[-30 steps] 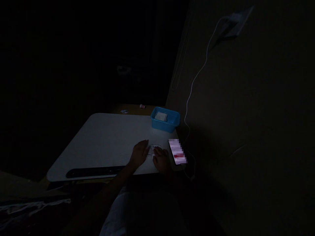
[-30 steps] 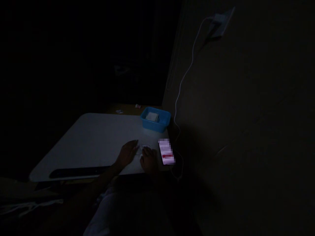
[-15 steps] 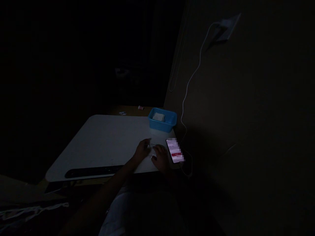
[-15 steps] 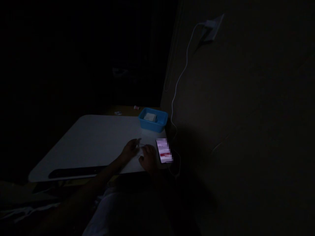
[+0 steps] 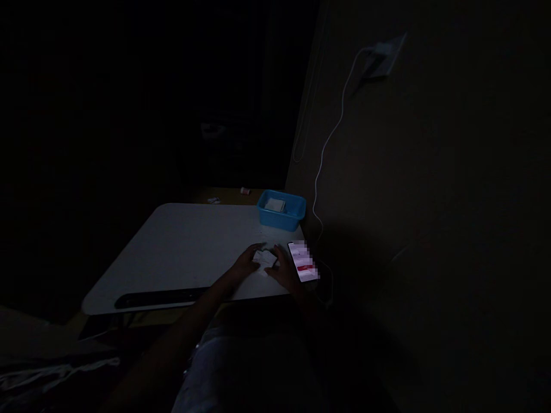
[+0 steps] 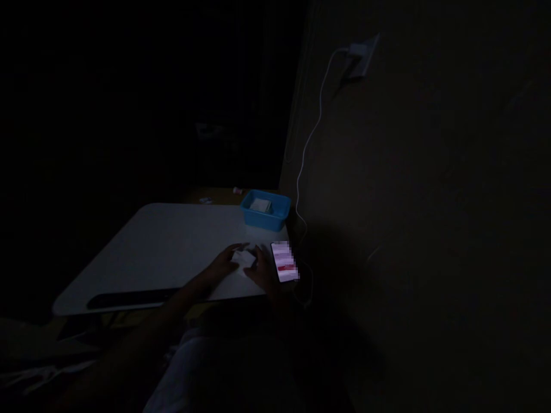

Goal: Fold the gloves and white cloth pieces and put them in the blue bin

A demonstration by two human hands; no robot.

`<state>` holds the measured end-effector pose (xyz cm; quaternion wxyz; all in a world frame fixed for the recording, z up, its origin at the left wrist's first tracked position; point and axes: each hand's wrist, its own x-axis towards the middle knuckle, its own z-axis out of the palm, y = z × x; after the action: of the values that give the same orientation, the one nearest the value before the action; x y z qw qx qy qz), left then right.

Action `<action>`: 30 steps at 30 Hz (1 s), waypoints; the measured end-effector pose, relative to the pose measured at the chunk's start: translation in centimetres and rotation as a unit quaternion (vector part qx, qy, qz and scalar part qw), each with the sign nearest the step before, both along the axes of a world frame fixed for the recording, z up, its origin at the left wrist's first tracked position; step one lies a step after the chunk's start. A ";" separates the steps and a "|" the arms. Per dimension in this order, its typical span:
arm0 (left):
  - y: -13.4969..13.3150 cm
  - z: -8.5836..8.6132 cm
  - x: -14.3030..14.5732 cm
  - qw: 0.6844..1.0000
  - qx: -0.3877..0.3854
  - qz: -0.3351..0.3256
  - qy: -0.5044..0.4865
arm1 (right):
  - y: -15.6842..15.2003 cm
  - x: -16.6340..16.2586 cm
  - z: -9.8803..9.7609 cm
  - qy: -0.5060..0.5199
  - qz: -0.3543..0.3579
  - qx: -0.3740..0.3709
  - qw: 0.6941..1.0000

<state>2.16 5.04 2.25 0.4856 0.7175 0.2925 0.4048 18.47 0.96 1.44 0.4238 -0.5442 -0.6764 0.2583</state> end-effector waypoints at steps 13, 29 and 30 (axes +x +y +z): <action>-3.5 0.7 -4.4 0.883 0.321 0.015 0.341 | -2.1 0.6 1.3 -0.260 0.056 0.096 0.959; -3.7 -1.0 -3.3 0.892 0.265 0.129 0.343 | -2.6 -2.4 -0.1 -0.102 0.006 0.099 0.990; -3.9 -0.9 -3.3 0.887 0.267 0.127 0.354 | -2.5 -2.2 -0.3 -0.069 0.011 0.087 0.994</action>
<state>-1.18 1.16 1.34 0.0838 0.8726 0.4143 0.2448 16.29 -1.58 1.16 0.4189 -0.5139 -0.7303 0.1648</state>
